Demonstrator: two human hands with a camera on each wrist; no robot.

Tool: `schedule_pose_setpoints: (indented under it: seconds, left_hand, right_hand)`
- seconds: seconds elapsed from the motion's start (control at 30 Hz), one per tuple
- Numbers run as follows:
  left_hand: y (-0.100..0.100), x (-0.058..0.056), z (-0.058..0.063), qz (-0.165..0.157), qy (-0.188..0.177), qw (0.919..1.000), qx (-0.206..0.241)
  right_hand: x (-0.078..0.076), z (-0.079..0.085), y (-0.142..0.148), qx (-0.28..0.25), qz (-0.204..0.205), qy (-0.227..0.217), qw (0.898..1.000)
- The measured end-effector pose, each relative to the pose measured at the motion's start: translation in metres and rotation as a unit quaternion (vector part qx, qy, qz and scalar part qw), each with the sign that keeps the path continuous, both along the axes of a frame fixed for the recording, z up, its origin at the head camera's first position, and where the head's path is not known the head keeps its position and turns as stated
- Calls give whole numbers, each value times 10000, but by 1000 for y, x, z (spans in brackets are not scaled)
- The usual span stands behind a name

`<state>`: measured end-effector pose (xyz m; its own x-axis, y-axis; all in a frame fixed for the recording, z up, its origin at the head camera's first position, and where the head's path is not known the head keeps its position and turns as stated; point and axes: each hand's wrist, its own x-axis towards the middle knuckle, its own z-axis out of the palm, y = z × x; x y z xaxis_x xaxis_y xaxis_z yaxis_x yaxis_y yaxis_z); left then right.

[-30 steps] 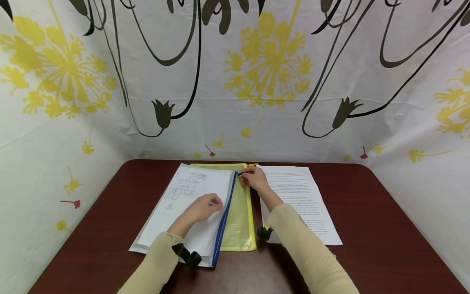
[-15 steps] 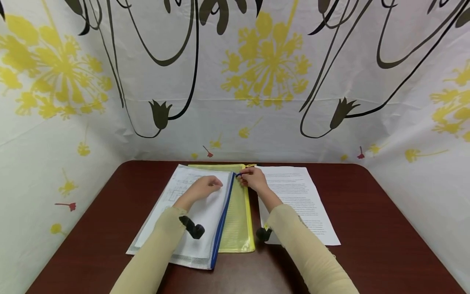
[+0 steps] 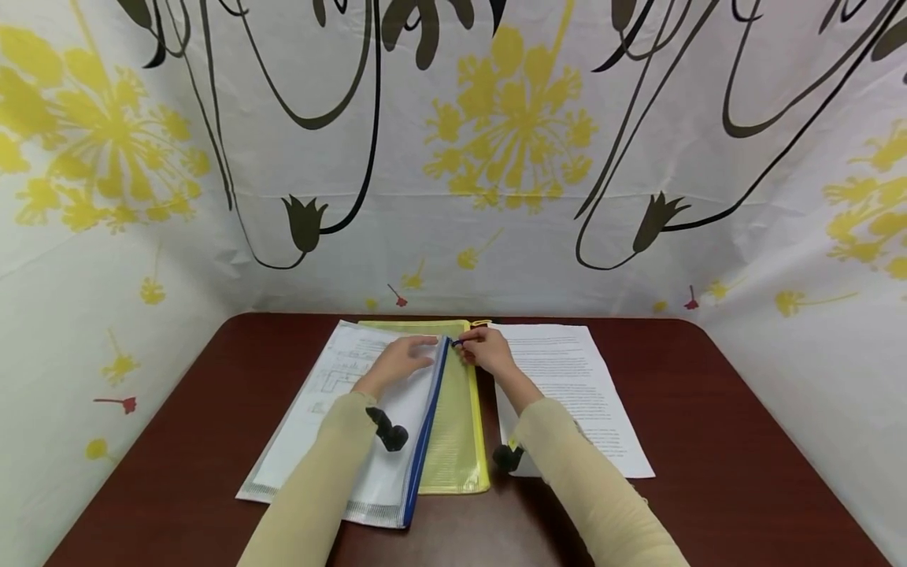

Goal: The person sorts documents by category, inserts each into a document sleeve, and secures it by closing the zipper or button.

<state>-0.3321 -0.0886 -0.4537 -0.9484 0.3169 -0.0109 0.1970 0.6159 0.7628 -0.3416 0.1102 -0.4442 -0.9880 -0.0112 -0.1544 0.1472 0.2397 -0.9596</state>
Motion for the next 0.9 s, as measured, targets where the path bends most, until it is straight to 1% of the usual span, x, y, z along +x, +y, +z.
schedule_pose_setpoints:
  seconds: [0.1, 0.27, 0.5, 0.73, 0.9]
  left_hand:
    - [-2, 1, -6, -83, -77, 9999, 67]
    - [-3, 1, -11, -135, 24, 9996, 226]
    - [-2, -1, -16, -203, 254, 9994, 77]
    - [-1, -3, -20, -137, 321, 9994, -26]
    - [-2, -2, -19, -82, 316, 9995, -41]
  right_hand:
    - [1, -2, 1, 69, 31, -9, 10000]
    - [1, -4, 4, 277, 93, 29, 9996]
    - [7, -4, 7, 796, 212, 204, 9964]
    - [15, -4, 8, 1141, 340, 406, 9921]
    - [18, -5, 10, 1388, 402, 567, 9879]
